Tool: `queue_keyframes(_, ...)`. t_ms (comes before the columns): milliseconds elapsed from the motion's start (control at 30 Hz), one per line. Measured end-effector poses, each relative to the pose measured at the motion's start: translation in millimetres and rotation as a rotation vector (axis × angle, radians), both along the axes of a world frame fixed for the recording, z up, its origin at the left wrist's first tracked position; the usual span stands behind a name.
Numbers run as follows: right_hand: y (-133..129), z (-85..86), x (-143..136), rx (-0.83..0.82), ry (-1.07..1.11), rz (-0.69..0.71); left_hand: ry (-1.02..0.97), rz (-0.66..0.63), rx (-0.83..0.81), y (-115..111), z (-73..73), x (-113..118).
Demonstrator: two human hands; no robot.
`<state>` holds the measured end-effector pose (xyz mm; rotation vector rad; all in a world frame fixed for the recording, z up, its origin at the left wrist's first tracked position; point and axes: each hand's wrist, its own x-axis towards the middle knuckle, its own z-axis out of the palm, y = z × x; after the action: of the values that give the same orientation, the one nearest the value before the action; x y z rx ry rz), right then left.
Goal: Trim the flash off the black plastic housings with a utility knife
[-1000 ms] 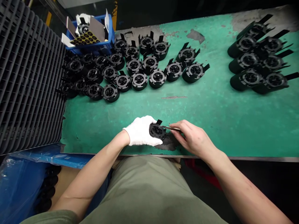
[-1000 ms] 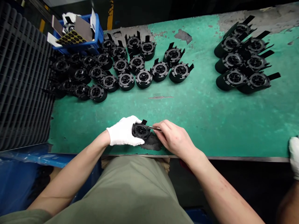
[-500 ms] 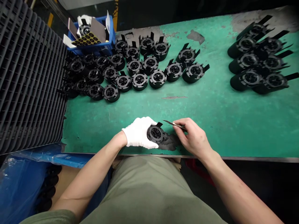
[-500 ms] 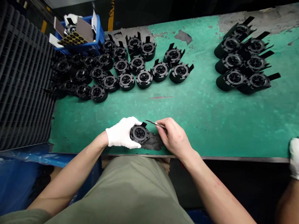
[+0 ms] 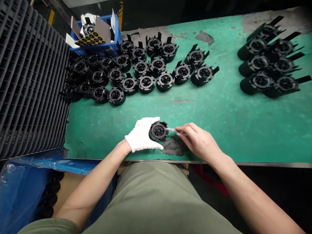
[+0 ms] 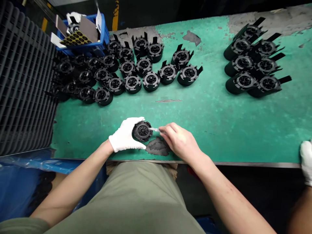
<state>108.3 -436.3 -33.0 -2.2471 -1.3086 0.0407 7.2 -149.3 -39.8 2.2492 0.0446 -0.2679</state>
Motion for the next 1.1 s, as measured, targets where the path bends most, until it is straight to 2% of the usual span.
queue_keyframes(233, 9.9, 6.2, 20.0, -0.077, -0.268, 0.062, -0.103, 0.049, -0.008, -9.1, -10.1, 7.1)
queue_keyframes(667, 12.6, 8.3, 15.3, -0.063, -0.166, 0.072, -0.095, -0.010, -0.012, -9.2, 0.6, 9.1)
queue_keyframes(1100, 18.7, 10.7, 7.8, -0.086, -0.196, 0.131, -0.114, -0.010, 0.004, -7.7, -4.6, 7.9)
